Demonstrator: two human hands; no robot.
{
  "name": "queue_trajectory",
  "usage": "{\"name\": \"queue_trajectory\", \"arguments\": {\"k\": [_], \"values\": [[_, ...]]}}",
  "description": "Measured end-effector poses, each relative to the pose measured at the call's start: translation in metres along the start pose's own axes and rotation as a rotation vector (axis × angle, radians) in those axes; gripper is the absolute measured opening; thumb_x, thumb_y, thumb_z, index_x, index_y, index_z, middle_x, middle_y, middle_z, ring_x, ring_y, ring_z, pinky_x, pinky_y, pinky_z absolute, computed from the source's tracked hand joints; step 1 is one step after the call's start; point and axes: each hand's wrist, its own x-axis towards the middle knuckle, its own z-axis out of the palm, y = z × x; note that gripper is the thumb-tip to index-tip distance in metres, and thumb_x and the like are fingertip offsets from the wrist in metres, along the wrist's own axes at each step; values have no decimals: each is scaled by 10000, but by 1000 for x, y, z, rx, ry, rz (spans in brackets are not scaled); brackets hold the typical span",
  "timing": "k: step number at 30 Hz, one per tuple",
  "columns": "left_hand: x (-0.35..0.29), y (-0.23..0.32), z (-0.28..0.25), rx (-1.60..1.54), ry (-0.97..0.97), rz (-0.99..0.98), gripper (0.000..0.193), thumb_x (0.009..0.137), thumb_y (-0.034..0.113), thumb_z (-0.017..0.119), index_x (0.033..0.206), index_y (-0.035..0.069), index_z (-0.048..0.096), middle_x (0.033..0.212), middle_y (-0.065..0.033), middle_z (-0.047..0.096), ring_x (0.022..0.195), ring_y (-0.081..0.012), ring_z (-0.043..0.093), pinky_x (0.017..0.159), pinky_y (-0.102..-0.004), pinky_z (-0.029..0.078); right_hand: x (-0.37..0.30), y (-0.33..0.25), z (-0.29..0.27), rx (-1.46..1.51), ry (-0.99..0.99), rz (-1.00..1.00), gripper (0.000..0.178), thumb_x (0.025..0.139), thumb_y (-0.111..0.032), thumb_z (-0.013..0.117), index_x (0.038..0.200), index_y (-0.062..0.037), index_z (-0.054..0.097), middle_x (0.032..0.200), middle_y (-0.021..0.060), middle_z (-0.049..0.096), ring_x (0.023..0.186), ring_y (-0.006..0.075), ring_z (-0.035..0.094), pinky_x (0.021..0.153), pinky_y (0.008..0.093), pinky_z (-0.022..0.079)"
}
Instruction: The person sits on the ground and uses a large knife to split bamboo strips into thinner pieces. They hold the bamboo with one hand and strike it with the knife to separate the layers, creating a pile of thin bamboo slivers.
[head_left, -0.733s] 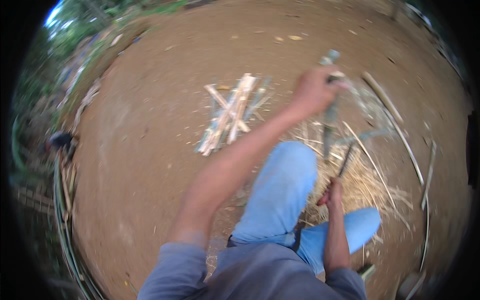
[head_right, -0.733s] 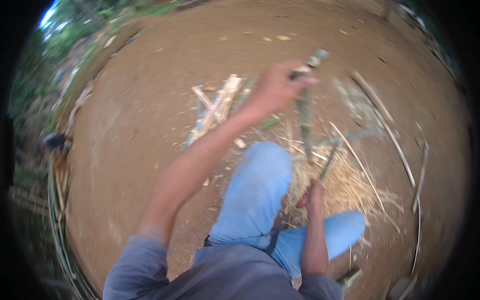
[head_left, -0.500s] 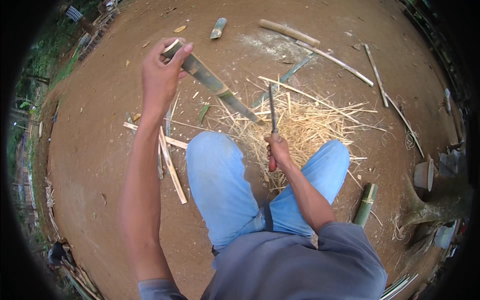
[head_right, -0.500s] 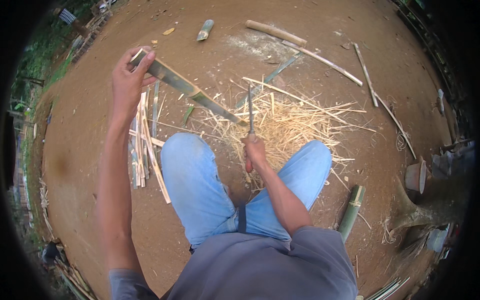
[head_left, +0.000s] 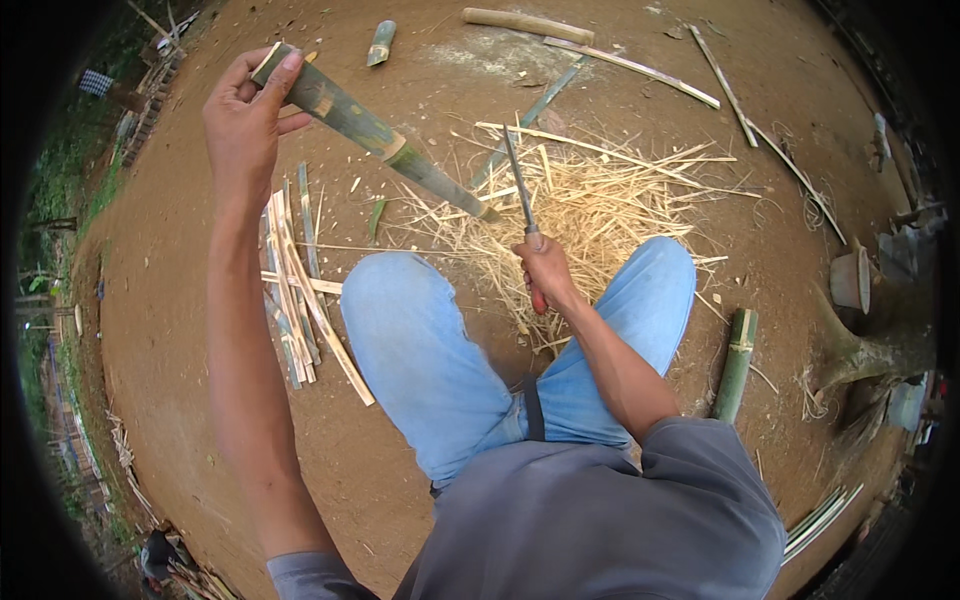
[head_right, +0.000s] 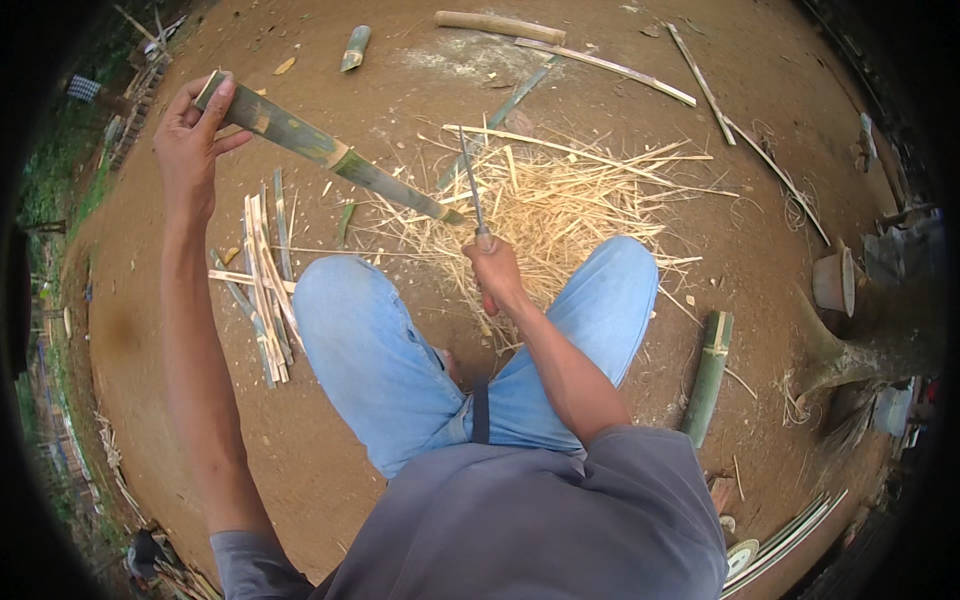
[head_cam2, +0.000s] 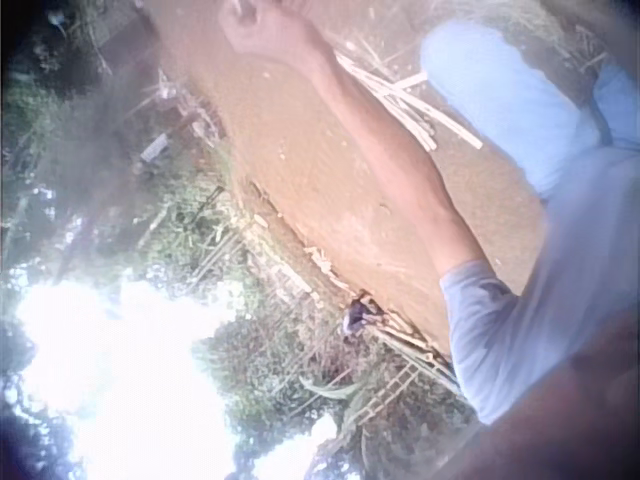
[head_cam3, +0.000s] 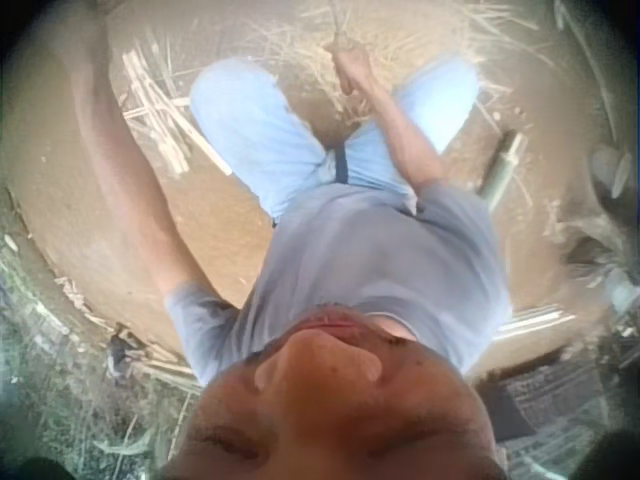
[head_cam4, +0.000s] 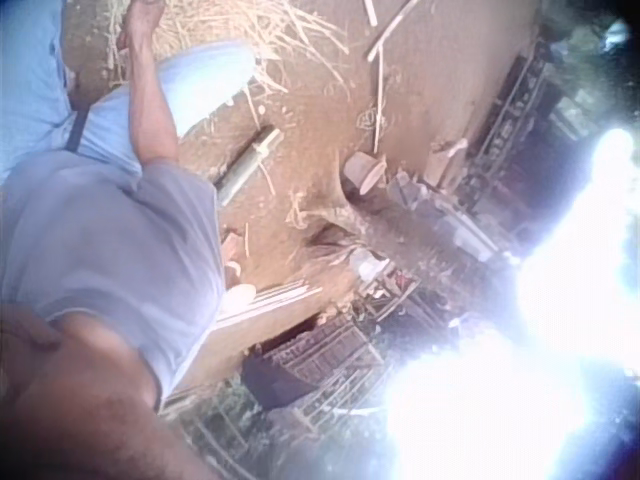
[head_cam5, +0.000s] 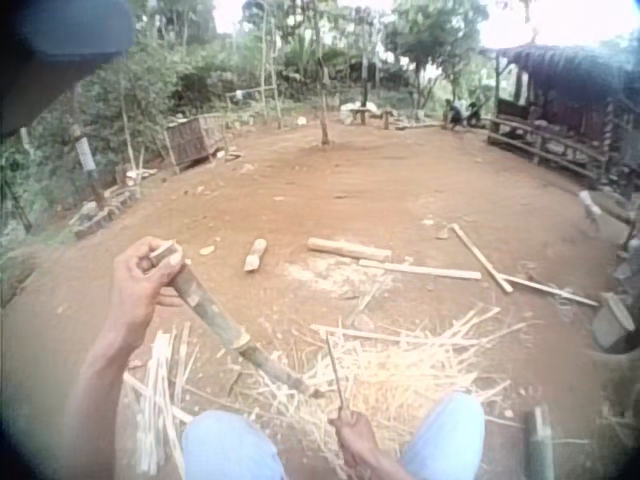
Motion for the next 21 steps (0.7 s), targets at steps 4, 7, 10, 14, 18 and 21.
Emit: {"name": "queue_trajectory", "arguments": {"k": [4, 7, 10, 14, 18, 21], "values": [[13, -20, 26, 12, -10, -20, 287, 923, 269, 661, 1112, 54, 638, 916, -31, 659, 876, -107, 648, 684, -266, 582, 14, 6, -16, 12, 0, 67, 238, 847, -232, 649, 759, -60, 512, 578, 37, 518, 456, 128, 489, 437, 307, 404], [33, -33, 36, -21, -55, -15, 280, 924, 261, 662, 1110, 53, 637, 939, -31, 652, 884, -101, 637, 689, -266, 580, 29, -2, -30, -126, 6, -30, 240, 860, -222, 665, 788, -62, 502, 605, 21, 516, 483, 105, 497, 430, 284, 417], [54, -60, 60, -55, -75, -16, 271, 936, 258, 645, 1108, 51, 617, 964, -35, 640, 891, -104, 630, 702, -273, 585, 63, 10, -38, -349, 35, -148, 302, 847, -282, 687, 857, -17, 542, 669, 56, 559, 533, 145, 539, 502, 321, 456], [77, -115, 106, 6, -29, -15, 251, 963, 257, 604, 1100, 48, 571, 974, -42, 619, 909, -124, 631, 747, -300, 603, 130, 9, -42, -512, -131, -87, 337, 816, -286, 665, 971, 6, 597, 841, 234, 653, 777, 373, 641, 716, 439, 497], [105, -184, 142, 40, -20, -34, 253, 984, 246, 567, 1153, 65, 515, 1032, -75, 617, 984, -177, 643, 800, -355, 601, 236, 67, -55, -491, -85, -30, 286, 827, -233, 626, 978, 7, 600, 832, 252, 650, 784, 406, 637, 727, 465, 497], [133, -225, 155, 36, -1, -86, 246, 990, 227, 554, 1163, 60, 501, 1058, -84, 612, 1007, -196, 641, 828, -384, 596, 302, 85, -63, -506, -34, -14, 252, 828, -196, 602, 977, 7, 606, 820, 254, 651, 781, 415, 638, 731, 472, 504]]}}
